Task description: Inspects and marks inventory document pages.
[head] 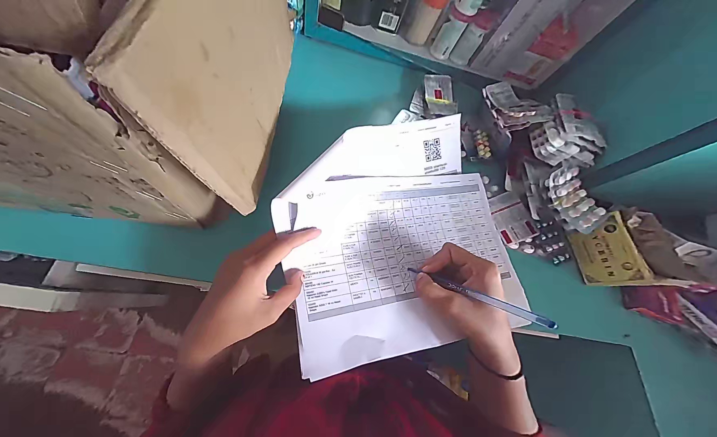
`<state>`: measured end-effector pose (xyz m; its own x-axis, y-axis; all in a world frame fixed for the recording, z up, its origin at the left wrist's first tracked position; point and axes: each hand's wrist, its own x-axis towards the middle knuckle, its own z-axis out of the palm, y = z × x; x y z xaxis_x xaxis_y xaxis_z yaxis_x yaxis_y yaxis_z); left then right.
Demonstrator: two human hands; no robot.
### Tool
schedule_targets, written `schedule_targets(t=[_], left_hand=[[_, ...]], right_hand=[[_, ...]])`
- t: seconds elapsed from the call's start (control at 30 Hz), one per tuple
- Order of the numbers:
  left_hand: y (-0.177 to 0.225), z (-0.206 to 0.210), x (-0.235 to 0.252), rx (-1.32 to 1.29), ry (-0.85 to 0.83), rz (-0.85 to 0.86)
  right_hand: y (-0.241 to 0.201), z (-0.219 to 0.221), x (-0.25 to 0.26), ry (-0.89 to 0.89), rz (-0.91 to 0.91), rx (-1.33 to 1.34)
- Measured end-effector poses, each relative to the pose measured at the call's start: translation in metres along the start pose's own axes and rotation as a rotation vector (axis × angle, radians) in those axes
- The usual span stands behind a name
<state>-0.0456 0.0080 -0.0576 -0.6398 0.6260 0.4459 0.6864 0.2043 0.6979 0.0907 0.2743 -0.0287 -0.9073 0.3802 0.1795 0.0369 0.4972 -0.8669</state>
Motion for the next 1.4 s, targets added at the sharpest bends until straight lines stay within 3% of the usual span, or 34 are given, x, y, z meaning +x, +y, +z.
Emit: schedule_targets(t=[0.23, 0.33, 0.47, 0.6, 0.9, 1.4], left_hand=[[-0.002, 0.003, -0.001, -0.032, 0.004, -0.037], [-0.003, 0.004, 0.000, -0.050, 0.018, -0.048], [-0.002, 0.003, 0.000, -0.040, 0.024, -0.051], [-0.001, 0.002, 0.002, -0.047, 0.014, -0.014], [0.000, 0.001, 0.003, -0.057, 0.004, -0.016], [-0.003, -0.006, 0.006, -0.164, -0.088, 0.052]], right_hand=[[-0.002, -0.003, 0.001, 0.035, 0.015, 0.110], [-0.002, -0.004, -0.001, 0.064, -0.129, 0.189], [-0.012, -0.008, -0.006, -0.061, -0.293, 0.309], [-0.013, -0.008, -0.006, 0.014, -0.164, 0.202], [-0.008, -0.002, -0.005, -0.023, 0.031, 0.080], [-0.002, -0.003, -0.006, -0.006, 0.003, 0.123]])
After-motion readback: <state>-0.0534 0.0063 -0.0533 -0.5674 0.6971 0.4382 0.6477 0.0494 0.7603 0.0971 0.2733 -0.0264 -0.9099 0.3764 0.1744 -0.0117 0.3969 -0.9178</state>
